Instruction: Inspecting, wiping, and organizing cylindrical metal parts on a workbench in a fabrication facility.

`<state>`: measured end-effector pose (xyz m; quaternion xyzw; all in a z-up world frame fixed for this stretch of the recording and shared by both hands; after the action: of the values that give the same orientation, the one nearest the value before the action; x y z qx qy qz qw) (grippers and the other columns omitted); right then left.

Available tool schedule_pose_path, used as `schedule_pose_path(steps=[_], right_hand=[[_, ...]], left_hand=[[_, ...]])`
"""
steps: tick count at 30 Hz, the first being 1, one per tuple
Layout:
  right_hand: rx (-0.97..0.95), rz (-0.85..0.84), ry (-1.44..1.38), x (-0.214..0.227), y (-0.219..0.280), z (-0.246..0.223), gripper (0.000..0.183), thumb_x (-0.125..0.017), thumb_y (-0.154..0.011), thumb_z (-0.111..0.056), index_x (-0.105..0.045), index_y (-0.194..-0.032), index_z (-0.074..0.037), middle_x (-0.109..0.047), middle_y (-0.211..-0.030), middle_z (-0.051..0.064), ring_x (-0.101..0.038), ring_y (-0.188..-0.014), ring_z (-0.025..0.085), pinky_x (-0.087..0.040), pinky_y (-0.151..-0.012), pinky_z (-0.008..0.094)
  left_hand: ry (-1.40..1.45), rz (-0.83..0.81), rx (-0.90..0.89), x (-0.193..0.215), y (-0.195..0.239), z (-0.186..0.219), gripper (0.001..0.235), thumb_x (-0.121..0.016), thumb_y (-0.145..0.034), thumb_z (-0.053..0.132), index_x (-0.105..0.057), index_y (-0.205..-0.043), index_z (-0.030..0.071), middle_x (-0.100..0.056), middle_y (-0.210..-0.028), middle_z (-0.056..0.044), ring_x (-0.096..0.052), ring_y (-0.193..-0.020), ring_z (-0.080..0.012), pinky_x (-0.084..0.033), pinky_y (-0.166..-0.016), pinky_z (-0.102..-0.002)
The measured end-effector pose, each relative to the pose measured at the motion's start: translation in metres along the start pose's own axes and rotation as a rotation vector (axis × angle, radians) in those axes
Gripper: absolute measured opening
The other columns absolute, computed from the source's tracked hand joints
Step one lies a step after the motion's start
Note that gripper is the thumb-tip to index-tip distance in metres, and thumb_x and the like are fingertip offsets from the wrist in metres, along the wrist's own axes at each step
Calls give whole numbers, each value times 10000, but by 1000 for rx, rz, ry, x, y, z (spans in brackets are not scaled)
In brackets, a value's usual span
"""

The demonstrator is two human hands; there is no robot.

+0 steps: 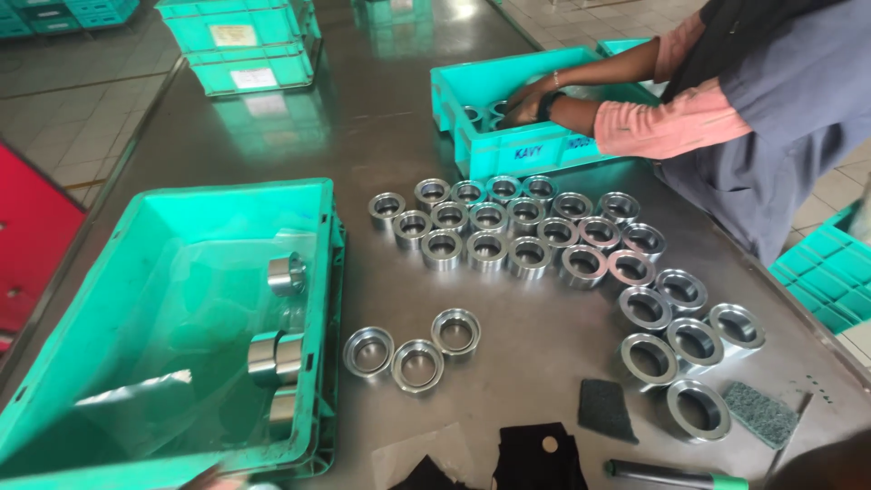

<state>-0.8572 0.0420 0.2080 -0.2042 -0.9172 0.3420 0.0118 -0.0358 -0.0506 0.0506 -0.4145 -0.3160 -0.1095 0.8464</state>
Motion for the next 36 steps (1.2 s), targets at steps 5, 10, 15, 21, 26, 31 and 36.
schedule_pose_path(steps=[5, 10, 15, 21, 26, 31, 36], right_hand=[[-76, -102, 59, -148, -3, 13, 159, -478, -1170, -103, -603, -1158, -5, -682, -1105, 79, -670, -995, 153, -558, -983, 311], [-321, -385, 494, -269, 33, 39, 166, -714, -899, -72, -732, -1064, -76, -747, -1012, 62, -750, -863, 185, -604, -754, 335], [-265, -550, 591, -302, 50, 24, 162, -704, -901, -105, -751, -1053, -75, -763, -1010, 72, -749, -827, 216, -587, -733, 342], [-206, -621, 564, -309, 57, 22, 188, -674, -873, -53, -743, -1048, -67, -752, -1019, 80, -759, -843, 228, -592, -740, 345], [-155, -678, 633, -313, 58, 24, 231, -683, -843, -45, -723, -1068, -76, -744, -1017, 83, -744, -917, 239, -582, -806, 353], [-70, -709, 791, -315, 56, 7, 189, -697, -887, -132, -726, -1072, -109, -720, -1098, 64, -653, -1111, 287, -524, -979, 460], [-85, -397, 1409, -276, 42, 17, 554, -710, -862, -381, -611, -1345, -129, -451, -1490, 162, -312, -1388, 445, -240, -1128, 732]], left_hand=[[11, -91, 46, -11, -182, 255, 644, -758, -840, 507, -630, -1338, 121, -683, -1285, -152, -650, -1215, -332, -508, -1017, -469], [-134, -559, 19, -93, -184, 247, 794, -781, -848, 584, -508, -1424, 111, -561, -1396, -196, -478, -1340, -465, -404, -1033, -566], [-152, -729, 327, -111, -203, 241, 819, -718, -865, 535, -384, -1516, 167, -278, -1604, -155, -208, -1498, -403, -247, -1133, -646], [-274, -585, 308, -154, -221, 214, 950, -727, -862, 567, -285, -1603, 170, -196, -1669, -167, -105, -1523, -484, -113, -1064, -781], [-446, -428, 235, -161, -231, 210, 793, -695, -851, 570, -403, -1508, 236, -363, -1564, -76, -263, -1435, -389, -207, -1021, -784], [-435, -314, 183, -160, -229, 209, 662, -699, -838, 542, -544, -1409, 245, -481, -1448, -51, -368, -1356, -354, -293, -973, -729], [-541, -375, 317, -157, -233, 204, 490, -633, -905, 535, -602, -1329, 292, -521, -1386, 0, -470, -1242, -265, -357, -931, -667]])
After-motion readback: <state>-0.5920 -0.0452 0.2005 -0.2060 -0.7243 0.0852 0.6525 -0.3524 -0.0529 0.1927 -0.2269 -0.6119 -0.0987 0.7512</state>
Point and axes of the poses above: each hand's wrist, its own y-axis away from the middle knuckle, its own x-axis out of the back of the hand, z = x × y, the point moved 8 cm from there along -y, towards the middle knuckle
